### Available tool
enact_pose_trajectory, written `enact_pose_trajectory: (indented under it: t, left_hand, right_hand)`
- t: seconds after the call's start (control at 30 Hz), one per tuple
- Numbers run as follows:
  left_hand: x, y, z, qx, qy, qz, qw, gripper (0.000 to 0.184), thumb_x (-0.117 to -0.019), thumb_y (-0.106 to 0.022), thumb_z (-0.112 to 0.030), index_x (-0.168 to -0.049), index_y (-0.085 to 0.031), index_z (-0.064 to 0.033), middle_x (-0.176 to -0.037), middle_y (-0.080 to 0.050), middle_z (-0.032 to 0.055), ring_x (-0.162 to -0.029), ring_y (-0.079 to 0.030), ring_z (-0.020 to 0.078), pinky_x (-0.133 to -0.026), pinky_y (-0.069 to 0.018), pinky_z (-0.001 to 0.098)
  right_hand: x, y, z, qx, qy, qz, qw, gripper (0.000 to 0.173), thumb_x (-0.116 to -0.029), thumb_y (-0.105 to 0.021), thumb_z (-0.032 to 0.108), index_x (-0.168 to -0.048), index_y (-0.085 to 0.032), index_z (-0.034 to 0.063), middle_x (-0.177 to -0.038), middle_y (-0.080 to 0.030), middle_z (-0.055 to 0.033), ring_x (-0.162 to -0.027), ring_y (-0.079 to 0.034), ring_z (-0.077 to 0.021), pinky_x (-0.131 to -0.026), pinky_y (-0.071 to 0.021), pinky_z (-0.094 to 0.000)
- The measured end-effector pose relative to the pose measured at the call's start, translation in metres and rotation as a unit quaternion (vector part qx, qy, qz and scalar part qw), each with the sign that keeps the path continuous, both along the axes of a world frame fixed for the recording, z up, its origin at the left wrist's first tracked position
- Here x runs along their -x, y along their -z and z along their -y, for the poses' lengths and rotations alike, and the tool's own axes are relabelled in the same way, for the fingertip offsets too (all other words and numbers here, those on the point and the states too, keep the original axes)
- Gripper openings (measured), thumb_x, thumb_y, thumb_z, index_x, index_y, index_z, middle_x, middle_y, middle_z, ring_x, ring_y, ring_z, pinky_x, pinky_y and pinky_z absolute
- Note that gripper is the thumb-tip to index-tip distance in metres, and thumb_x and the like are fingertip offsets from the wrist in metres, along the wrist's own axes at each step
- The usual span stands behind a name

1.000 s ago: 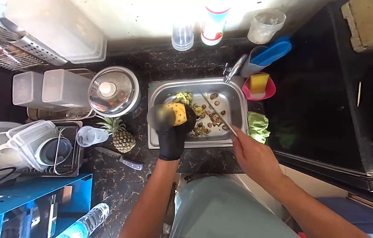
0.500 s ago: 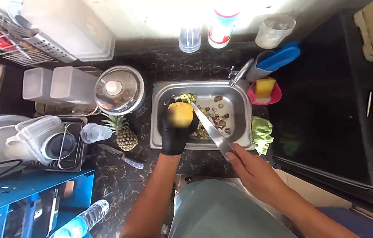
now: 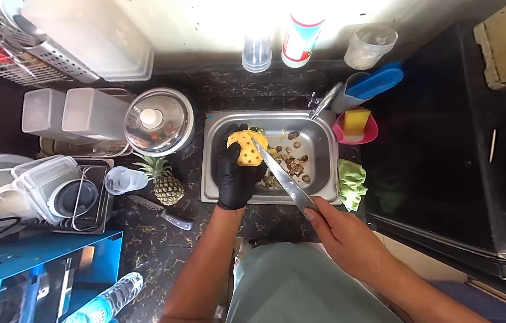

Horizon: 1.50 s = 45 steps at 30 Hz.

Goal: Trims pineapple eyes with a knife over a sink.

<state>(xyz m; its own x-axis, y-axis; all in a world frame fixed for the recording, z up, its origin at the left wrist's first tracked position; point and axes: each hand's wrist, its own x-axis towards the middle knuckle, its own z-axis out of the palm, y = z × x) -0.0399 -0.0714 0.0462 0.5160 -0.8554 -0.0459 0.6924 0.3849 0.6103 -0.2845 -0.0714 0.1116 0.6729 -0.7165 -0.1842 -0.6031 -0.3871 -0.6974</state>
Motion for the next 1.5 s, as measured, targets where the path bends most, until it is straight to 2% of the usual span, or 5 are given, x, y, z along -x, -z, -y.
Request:
enact_pose_trajectory:
  t: [0.67,0.87,1.1,1.3,1.5]
  left_hand:
    - [0.007,-0.003,-0.005,-0.030,0.001,0.002,1.000,0.046,-0.1000,-0.060,-0.031,-0.142,-0.045,-0.0180,-0.136,-0.059,0.0099,-0.123,-0.060,0.0244,-0.099,-0.0545,0.0437]
    - [0.015,0.005,-0.006,-0.031,-0.006,0.018,0.999,0.043,-0.1011,-0.059,-0.026,-0.142,-0.051,-0.0150,-0.130,-0.062,0.0110,-0.114,-0.065,0.0232,-0.094,-0.0569,0.0434]
    - [0.007,-0.003,-0.006,-0.031,-0.064,0.009,0.997,0.034,-0.1041,-0.057,-0.024,-0.137,-0.052,-0.0186,-0.126,-0.064,0.0095,-0.111,-0.067,0.0229,-0.090,-0.0592,0.0435]
    - [0.011,-0.029,0.000,-0.106,-0.121,0.033,0.986,0.032,-0.1027,-0.051,-0.014,-0.135,-0.050,-0.0165,-0.119,-0.064,0.0070,-0.103,-0.068,0.0178,-0.084,-0.0603,0.0368]
    - [0.014,-0.021,0.001,-0.119,-0.139,0.044,0.982,0.034,-0.1026,-0.052,-0.013,-0.137,-0.050,-0.0148,-0.122,-0.062,0.0080,-0.108,-0.065,0.0197,-0.091,-0.0576,0.0405]
  right_hand:
    - [-0.004,0.002,-0.001,-0.011,-0.009,-0.002,1.000,0.034,-0.1101,-0.039,0.037,-0.117,-0.063,0.0137,-0.062,-0.050,0.0048,-0.051,-0.050,-0.0079,-0.045,-0.0432,-0.0279]
    - [-0.007,-0.004,0.007,-0.040,-0.013,-0.007,0.999,0.035,-0.1103,-0.038,0.039,-0.117,-0.063,0.0155,-0.064,-0.050,0.0054,-0.052,-0.049,-0.0066,-0.047,-0.0430,-0.0256]
    - [-0.012,-0.001,-0.002,0.090,0.033,-0.005,0.995,0.042,-0.1087,-0.041,0.030,-0.143,-0.061,0.0163,-0.077,-0.067,-0.0005,-0.057,-0.058,-0.0140,-0.049,-0.0501,-0.0349]
    - [-0.015,0.011,-0.005,0.115,0.012,-0.012,0.993,0.042,-0.1086,-0.042,0.028,-0.145,-0.060,0.0168,-0.077,-0.067,-0.0022,-0.056,-0.060,-0.0162,-0.048,-0.0501,-0.0357]
    - [-0.014,0.015,-0.007,0.116,0.010,-0.024,0.993,0.042,-0.1085,-0.042,0.028,-0.146,-0.059,0.0184,-0.077,-0.067,-0.0019,-0.057,-0.060,-0.0165,-0.048,-0.0501,-0.0361]
